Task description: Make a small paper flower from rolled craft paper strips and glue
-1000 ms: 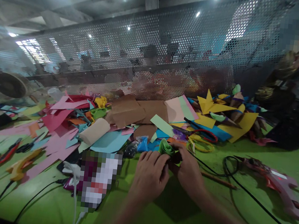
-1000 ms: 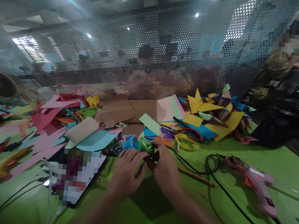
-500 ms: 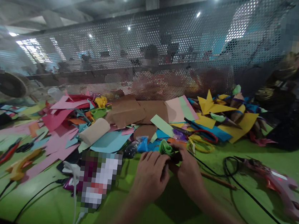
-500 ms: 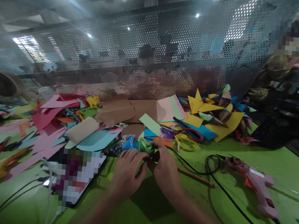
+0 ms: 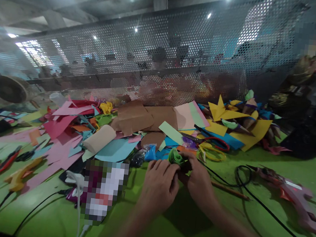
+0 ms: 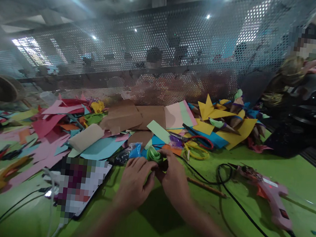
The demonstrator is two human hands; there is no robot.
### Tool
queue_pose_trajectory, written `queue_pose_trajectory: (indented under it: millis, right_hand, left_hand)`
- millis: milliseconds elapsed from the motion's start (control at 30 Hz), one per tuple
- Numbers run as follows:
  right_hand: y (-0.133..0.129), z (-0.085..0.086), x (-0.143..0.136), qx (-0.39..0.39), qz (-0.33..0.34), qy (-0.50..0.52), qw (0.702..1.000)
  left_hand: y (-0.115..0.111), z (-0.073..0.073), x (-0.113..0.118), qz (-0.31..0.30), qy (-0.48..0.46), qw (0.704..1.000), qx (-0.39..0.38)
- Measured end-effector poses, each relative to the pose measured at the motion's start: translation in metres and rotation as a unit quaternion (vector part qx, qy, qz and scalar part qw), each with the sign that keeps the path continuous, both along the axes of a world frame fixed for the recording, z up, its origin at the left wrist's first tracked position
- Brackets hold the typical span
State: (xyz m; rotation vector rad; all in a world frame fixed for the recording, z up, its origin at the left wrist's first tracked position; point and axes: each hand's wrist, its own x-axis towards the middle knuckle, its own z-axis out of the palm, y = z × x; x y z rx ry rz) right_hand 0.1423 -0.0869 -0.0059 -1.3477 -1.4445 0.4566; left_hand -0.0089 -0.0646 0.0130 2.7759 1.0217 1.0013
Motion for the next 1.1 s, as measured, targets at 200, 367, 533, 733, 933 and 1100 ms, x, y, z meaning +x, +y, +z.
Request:
queue_pose_trajectory:
  millis: [200,367,533,733,933,1100]
  right_hand:
    - [-0.0012,0.0077,0.0011,0.019,0.005,-0.007,1.0]
    - [-0.0025,0.0103,0.0013,0.021,0.014,0.003,1.0]
    - [-0.0021,0.0101,0.0017,0.016,0.001,-0.016,1.0]
    - [-0.003,0.0073,0.0027,0.005,0.008,-0.022,1.0]
    - [-0.0028,0.0055,0.0028,0.006,0.009,-0.019,1.0]
    - [-0.0018,0.004,0.0022,0.027,0.013,-0.02,0.999]
  left_hand:
    - [-0.0002,0.0021,-0.0028,-0.022,-0.038,0.999,0.011]
    - [0.0002,0.0011,-0.0047,-0.013,-0.061,0.998,0.03]
    - [0.0011,0.0005,-0.0048,-0.004,-0.042,0.998,0.041]
    - [0.0009,-0.0004,-0.0055,-0.003,-0.037,0.999,0.039]
    - [0.0013,0.0006,-0.0042,0.001,-0.033,0.998,0.051]
    - [0.0009,0.0011,-0.0024,0.002,-0.025,0.999,0.045]
